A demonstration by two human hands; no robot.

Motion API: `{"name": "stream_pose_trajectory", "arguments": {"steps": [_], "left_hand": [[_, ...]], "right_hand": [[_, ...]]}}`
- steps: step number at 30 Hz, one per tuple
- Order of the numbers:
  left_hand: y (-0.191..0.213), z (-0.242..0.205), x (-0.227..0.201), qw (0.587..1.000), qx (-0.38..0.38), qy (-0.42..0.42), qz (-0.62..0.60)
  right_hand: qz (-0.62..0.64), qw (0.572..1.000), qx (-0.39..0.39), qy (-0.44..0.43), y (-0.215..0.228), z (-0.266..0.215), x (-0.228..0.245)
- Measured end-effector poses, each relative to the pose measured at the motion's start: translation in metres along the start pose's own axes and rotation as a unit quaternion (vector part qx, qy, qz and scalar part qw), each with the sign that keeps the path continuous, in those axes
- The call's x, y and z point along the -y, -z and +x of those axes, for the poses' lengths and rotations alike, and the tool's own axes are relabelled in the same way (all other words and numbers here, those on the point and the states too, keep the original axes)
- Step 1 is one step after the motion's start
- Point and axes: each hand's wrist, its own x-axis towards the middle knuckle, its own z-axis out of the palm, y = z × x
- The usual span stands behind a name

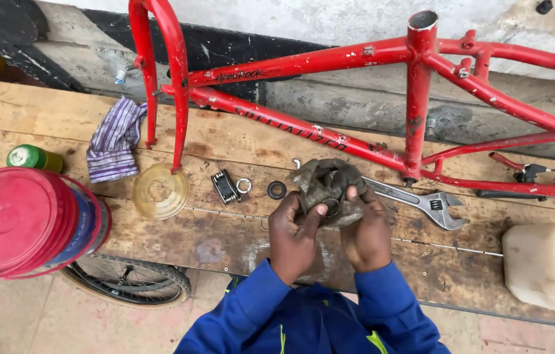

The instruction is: Cleaning grease and dirt from bicycle headset components using a rag and cleaning fluid on a workbench.

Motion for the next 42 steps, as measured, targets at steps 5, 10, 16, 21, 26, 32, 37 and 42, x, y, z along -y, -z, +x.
{"name": "stream_pose_trajectory", "arguments": {"steps": [5,10,16,21,26,32,37,42], "left_hand": [[0.008,0.009,-0.018,1.0,-0.014,0.014,-0.016],[0.012,0.004,0.006,0.999,-0.01,0.007,-0.033],[0.009,0.0,-0.03,0.999,0.011,-0.009,-0.048],[0.011,-0.001,-0.053,0.996,0.018,-0.008,-0.085],[0.018,-0.003,-0.035,0.999,0.027,-0.02,-0.035],[0.018,-0.003,-0.038,0.999,0.042,-0.019,-0.007],[0.018,-0.004,-0.049,0.986,-0.03,-0.063,0.154],[0.009,-0.003,-0.047,0.962,0.002,-0.172,0.213]], "right_hand": [[0.077,0.995,0.033,-0.048,0.028,-0.001,-0.002],[0.082,0.986,0.142,-0.036,0.043,-0.007,-0.016],[-0.1,0.988,0.103,0.057,0.034,-0.009,-0.01],[0.014,0.987,0.16,0.032,0.078,0.01,-0.027],[-0.092,0.982,0.156,0.049,0.054,-0.002,-0.015],[-0.174,0.971,0.137,0.089,0.034,-0.007,0.0],[-0.079,0.983,0.115,0.119,0.038,-0.009,-0.013],[-0.099,0.979,0.119,0.135,0.038,-0.011,-0.017]]}}
